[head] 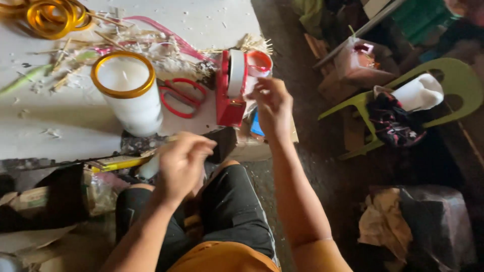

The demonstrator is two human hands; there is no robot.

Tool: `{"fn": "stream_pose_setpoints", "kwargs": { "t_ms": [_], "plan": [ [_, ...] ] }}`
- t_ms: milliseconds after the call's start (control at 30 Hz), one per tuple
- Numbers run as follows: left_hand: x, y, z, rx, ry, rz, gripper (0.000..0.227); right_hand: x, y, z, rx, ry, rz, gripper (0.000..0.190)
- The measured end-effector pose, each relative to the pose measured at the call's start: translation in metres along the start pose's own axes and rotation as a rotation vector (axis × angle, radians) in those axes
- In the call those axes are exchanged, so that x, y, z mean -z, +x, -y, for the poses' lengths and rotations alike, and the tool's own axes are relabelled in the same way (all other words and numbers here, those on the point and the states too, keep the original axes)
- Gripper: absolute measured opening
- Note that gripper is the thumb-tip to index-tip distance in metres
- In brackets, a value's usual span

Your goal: Assembling candles by fitting decorative gold rings onto glass jars, trimming wicks or excess material with scissors, and packing them into a box.

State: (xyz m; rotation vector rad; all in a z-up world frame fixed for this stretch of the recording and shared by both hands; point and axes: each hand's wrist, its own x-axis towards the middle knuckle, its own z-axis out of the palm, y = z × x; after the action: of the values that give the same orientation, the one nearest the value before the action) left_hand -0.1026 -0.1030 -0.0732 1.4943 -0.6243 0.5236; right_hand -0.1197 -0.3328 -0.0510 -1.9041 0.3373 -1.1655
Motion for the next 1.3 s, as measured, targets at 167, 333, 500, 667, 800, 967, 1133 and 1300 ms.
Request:
{"fn": "stream_pose_setpoints", "kwargs": {
  "t_ms": [167, 333, 500, 667, 800, 967, 1133, 1300],
  "plan": [
    [-0.069, 0.002, 0.01, 0.518, -0.315, 0.558, 0.042, -0.017, 0.006, -0.004, -0.252, 0.315, 0.276, 0.045],
    [-0.101, 0.009, 0.023, 0.969, -0.723, 0.32, 0.055, 0.012, -0.015, 0.073, -0.123, 0.405, 0.149, 0.051],
    [-0.096, 0.002, 0.046, 1.018, -0.911, 0.417, 0.084, 0.059, -0.105, 0.12, -0.042, 0.595, 0.223, 0.038],
    [-0.085, 0.016, 0.03, 1.085, -1.062, 0.407, 0.057, 0.076, -0.164, 0.13, 0.099, 0.552, 0.307, 0.034],
    [-0.088, 0.015, 0.019, 1.066, -1.013, 0.257, 0.027, 0.074, -0.183, 0.098, 0.031, 0.413, 0.366, 0.021],
    [-0.099, 0.003, 0.025, 1.077, -0.739, 0.107, 0.013, 0.079, -0.22, 0.011, -0.477, 0.278, 0.292, 0.031],
    [-0.054, 0.009, -0.015, 0.767, -0.519, 0.12, 0.02, 0.101, -0.178, -0.007, -0.323, 0.131, 0.357, 0.037],
    [0.007, 0.029, -0.035, 0.36, -0.398, -0.21, 0.006, 0.071, -0.086, 0.032, 0.18, -0.095, 0.361, 0.023]
  ]
}}
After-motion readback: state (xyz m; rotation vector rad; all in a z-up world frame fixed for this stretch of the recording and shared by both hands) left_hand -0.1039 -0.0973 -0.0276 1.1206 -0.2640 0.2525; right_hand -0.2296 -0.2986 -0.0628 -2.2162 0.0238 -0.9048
